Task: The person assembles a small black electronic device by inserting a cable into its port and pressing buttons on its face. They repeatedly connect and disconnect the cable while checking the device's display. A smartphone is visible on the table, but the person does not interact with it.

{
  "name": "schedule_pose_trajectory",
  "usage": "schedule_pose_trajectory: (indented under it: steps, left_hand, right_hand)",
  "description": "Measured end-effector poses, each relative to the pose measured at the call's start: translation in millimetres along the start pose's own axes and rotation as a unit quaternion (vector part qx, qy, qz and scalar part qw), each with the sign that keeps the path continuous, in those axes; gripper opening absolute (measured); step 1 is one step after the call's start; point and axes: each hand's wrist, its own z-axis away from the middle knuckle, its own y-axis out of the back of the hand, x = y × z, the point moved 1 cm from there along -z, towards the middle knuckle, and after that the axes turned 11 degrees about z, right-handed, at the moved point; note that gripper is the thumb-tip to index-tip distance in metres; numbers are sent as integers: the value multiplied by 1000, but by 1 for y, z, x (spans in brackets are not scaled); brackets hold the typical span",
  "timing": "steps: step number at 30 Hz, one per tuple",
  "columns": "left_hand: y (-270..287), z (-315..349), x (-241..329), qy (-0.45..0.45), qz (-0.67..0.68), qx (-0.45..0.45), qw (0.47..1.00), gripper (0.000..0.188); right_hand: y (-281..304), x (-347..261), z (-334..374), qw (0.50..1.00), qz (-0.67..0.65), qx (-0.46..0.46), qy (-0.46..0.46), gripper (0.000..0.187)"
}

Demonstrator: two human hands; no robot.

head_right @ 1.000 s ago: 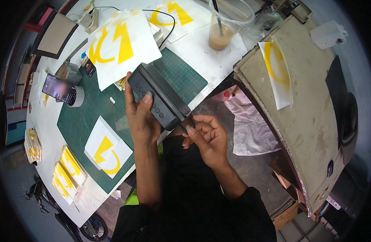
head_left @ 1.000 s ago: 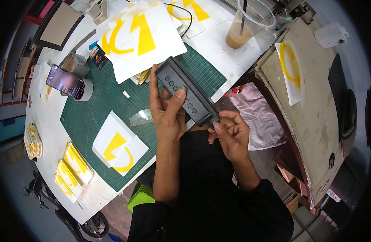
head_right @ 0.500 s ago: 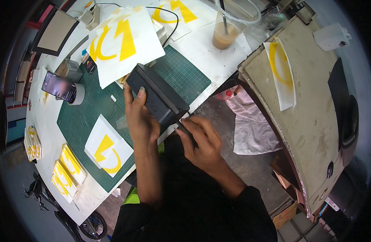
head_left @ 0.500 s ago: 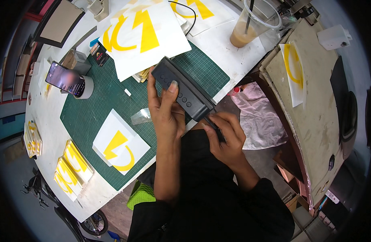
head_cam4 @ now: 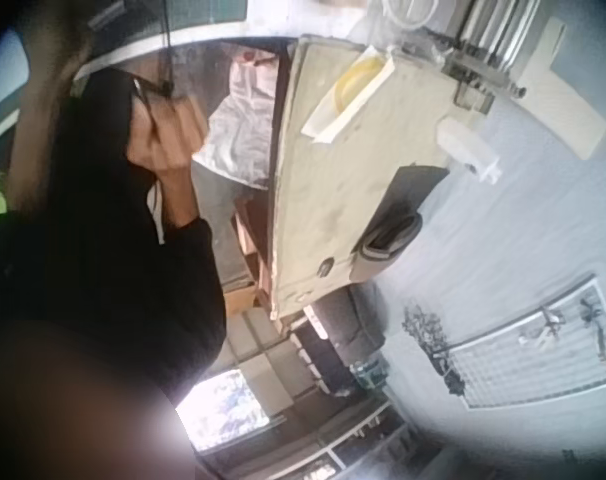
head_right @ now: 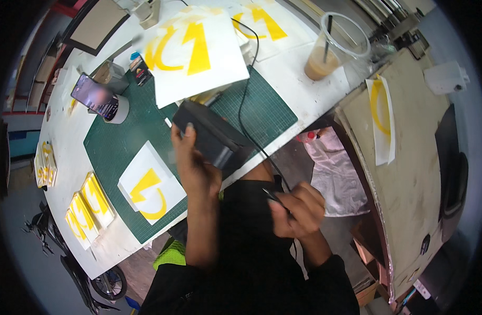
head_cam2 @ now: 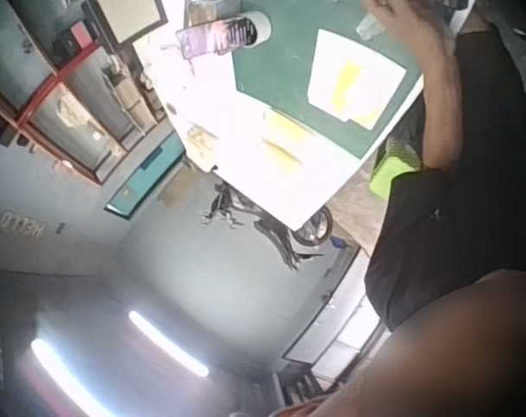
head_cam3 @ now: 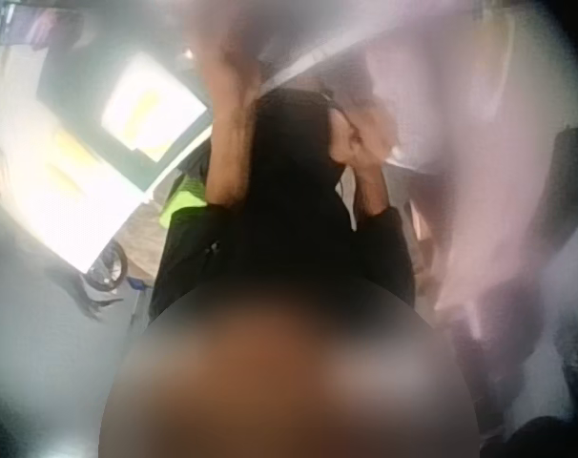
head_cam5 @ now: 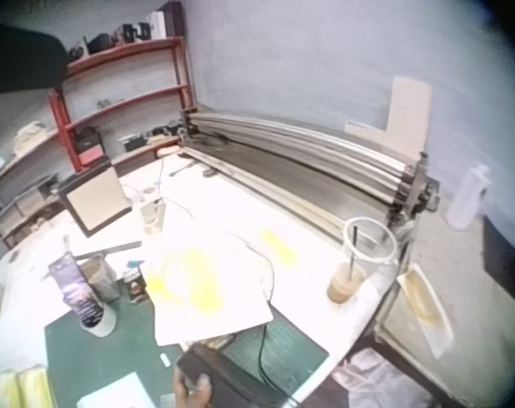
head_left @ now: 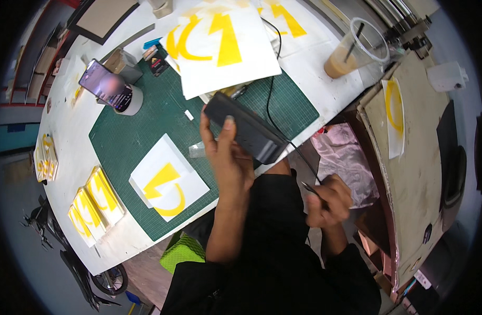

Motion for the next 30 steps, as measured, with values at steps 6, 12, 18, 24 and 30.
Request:
schedule_pose_trajectory:
  steps: [6, 12, 18, 24, 30]
  left_hand:
    - [-6, 28, 25, 38, 73, -21, 996, 51]
    - [29, 35, 49, 174, 321, -12, 931, 57]
    - [34, 39, 54, 159, 334, 60, 927, 56]
    - [38, 41, 54, 170, 360, 49, 916, 54]
    - [37, 37, 51, 167, 355, 80, 916, 52]
  right_hand:
    - [-30, 31, -34, 993, 94, 47, -50, 14]
    - [-85, 79, -52, 981, 139, 14, -136, 22]
    - [-100, 89, -51, 969, 198, 28, -147, 44]
    - [-110, 85, -46, 964, 218, 55, -143, 50]
    - [-113, 84, -46, 956, 255, 46, -137, 53]
